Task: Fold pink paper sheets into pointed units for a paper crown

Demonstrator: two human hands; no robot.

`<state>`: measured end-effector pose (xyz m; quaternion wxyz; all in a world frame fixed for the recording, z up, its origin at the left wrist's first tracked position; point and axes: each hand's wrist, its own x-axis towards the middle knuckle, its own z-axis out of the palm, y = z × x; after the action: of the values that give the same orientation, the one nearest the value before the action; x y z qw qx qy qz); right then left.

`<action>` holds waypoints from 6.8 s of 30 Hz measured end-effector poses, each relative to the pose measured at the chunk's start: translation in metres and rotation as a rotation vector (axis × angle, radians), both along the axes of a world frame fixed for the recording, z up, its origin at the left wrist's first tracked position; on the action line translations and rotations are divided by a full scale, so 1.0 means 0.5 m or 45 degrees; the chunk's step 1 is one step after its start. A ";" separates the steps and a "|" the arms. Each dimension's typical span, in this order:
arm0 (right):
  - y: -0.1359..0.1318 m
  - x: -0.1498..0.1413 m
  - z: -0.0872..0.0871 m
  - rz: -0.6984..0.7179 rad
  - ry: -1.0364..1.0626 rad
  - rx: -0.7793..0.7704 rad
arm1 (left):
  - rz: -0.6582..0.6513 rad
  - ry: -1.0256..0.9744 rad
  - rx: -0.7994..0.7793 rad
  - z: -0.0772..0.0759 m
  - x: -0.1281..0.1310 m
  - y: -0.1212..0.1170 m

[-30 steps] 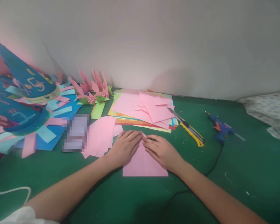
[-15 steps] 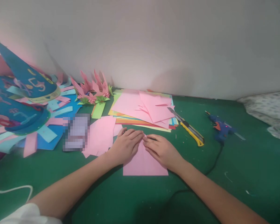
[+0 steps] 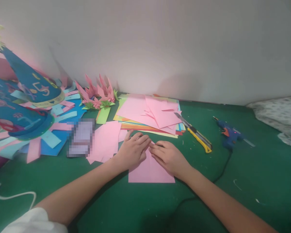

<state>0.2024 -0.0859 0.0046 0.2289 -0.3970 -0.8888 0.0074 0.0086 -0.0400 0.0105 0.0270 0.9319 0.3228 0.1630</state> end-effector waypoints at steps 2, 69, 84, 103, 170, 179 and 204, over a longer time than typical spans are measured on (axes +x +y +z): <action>0.000 0.000 -0.001 0.002 -0.005 0.004 | -0.011 -0.001 0.003 0.000 -0.001 0.001; -0.005 -0.003 -0.004 -0.006 -0.037 0.093 | 0.474 -0.089 -0.244 0.005 -0.025 0.003; -0.003 -0.001 -0.001 0.036 -0.042 0.044 | 0.632 -1.187 -1.234 0.019 -0.021 0.025; -0.004 -0.025 0.012 -0.043 -0.128 -0.031 | 0.587 -0.775 -0.702 -0.008 -0.018 0.008; -0.001 -0.017 0.004 0.074 0.026 0.170 | -0.376 -0.192 -0.019 -0.021 -0.061 0.002; -0.001 -0.018 0.003 0.066 0.004 0.192 | -0.353 -0.126 0.041 -0.013 -0.062 0.002; 0.001 -0.016 0.003 0.114 -0.073 0.124 | -0.441 -0.236 -0.177 0.007 -0.072 0.019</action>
<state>0.1945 -0.0856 0.0059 0.2219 -0.3451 -0.9112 -0.0371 -0.0274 -0.0304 0.0139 0.1484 0.9504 0.1644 0.2183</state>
